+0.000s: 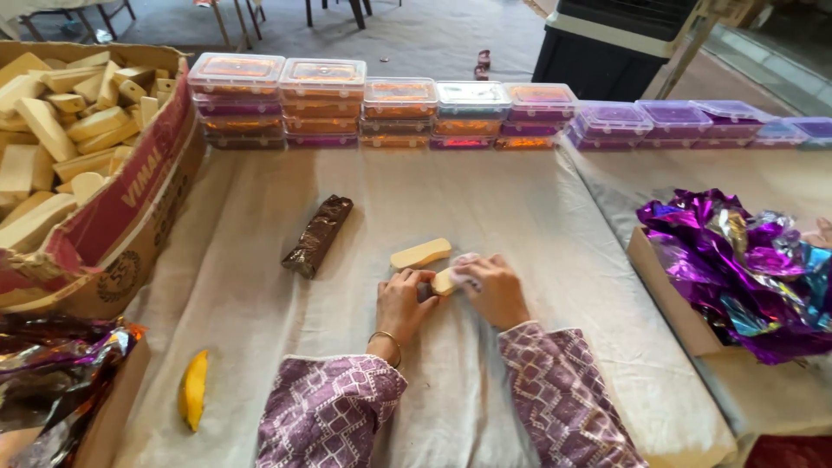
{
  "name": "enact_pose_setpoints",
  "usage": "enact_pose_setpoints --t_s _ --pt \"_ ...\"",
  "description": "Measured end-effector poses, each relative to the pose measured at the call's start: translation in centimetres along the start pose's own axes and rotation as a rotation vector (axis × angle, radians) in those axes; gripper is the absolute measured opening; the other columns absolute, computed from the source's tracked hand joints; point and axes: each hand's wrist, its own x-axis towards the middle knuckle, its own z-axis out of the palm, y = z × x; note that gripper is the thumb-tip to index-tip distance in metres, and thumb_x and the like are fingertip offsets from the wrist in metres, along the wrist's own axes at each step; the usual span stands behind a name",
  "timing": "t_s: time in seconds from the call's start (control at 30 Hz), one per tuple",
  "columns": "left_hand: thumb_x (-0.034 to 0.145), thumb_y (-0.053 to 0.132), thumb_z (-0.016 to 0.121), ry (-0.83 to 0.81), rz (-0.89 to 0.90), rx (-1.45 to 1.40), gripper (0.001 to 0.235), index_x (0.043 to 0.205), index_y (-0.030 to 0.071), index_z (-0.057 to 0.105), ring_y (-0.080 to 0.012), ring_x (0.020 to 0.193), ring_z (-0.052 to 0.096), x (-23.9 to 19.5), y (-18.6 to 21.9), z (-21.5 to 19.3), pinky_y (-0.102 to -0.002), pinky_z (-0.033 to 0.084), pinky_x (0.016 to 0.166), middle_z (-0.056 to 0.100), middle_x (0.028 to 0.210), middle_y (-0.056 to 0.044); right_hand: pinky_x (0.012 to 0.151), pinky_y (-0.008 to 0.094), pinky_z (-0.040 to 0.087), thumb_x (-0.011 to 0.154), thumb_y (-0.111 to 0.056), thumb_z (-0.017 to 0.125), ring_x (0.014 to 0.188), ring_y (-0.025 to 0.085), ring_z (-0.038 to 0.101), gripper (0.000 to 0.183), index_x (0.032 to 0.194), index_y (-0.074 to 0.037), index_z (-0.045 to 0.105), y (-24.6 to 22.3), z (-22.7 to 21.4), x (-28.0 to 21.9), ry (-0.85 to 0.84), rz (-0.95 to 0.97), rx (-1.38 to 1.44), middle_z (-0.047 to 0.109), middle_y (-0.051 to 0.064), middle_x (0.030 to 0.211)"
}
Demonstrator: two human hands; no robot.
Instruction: The recorder is wrapping rectangular chocolate bars first in a silver foil then in a brown paper wrapper.
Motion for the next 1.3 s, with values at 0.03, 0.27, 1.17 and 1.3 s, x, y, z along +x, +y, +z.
enact_pose_setpoints --t_s 0.03,0.27,1.17,1.3 --pt "0.074 0.028 0.085 -0.004 0.003 -0.006 0.037 0.108 0.019 0.074 -0.0195 0.109 0.063 0.0 -0.1 0.5 -0.040 0.042 0.091 0.072 0.110 0.002 0.084 0.035 0.057 0.085 -0.022 0.078 0.096 0.024 0.066 0.015 0.098 -0.016 0.081 -0.5 -0.3 -0.2 -0.001 0.004 -0.006 0.079 0.000 0.108" --pt "0.075 0.029 0.084 0.020 0.015 0.029 0.039 0.111 0.019 0.073 -0.0209 0.110 0.064 -0.2 -0.6 0.1 -0.040 0.042 0.092 0.071 0.112 0.001 0.086 0.035 0.057 0.086 -0.022 0.075 0.098 0.021 0.068 0.013 0.096 -0.018 0.082 -0.8 -0.7 0.6 0.024 -0.126 0.217 0.079 -0.001 0.107" --pt "0.075 0.037 0.083 -0.010 0.020 0.087 0.044 0.114 0.020 0.073 -0.0198 0.112 0.062 -0.2 -0.3 0.3 -0.041 0.041 0.093 0.069 0.114 0.001 0.093 0.037 0.055 0.081 -0.016 0.077 0.106 0.026 0.067 0.021 0.102 -0.016 0.081 -1.0 -0.5 0.3 -0.065 -0.220 0.232 0.077 0.001 0.112" --pt "0.077 0.036 0.082 -0.006 0.013 0.075 0.044 0.117 0.020 0.073 -0.0190 0.113 0.062 -0.2 0.0 0.2 -0.040 0.041 0.094 0.069 0.114 0.001 0.090 0.037 0.056 0.086 -0.021 0.078 0.104 0.026 0.065 0.017 0.102 -0.015 0.082 0.2 -1.6 1.1 0.000 0.052 0.120 0.078 0.001 0.115"
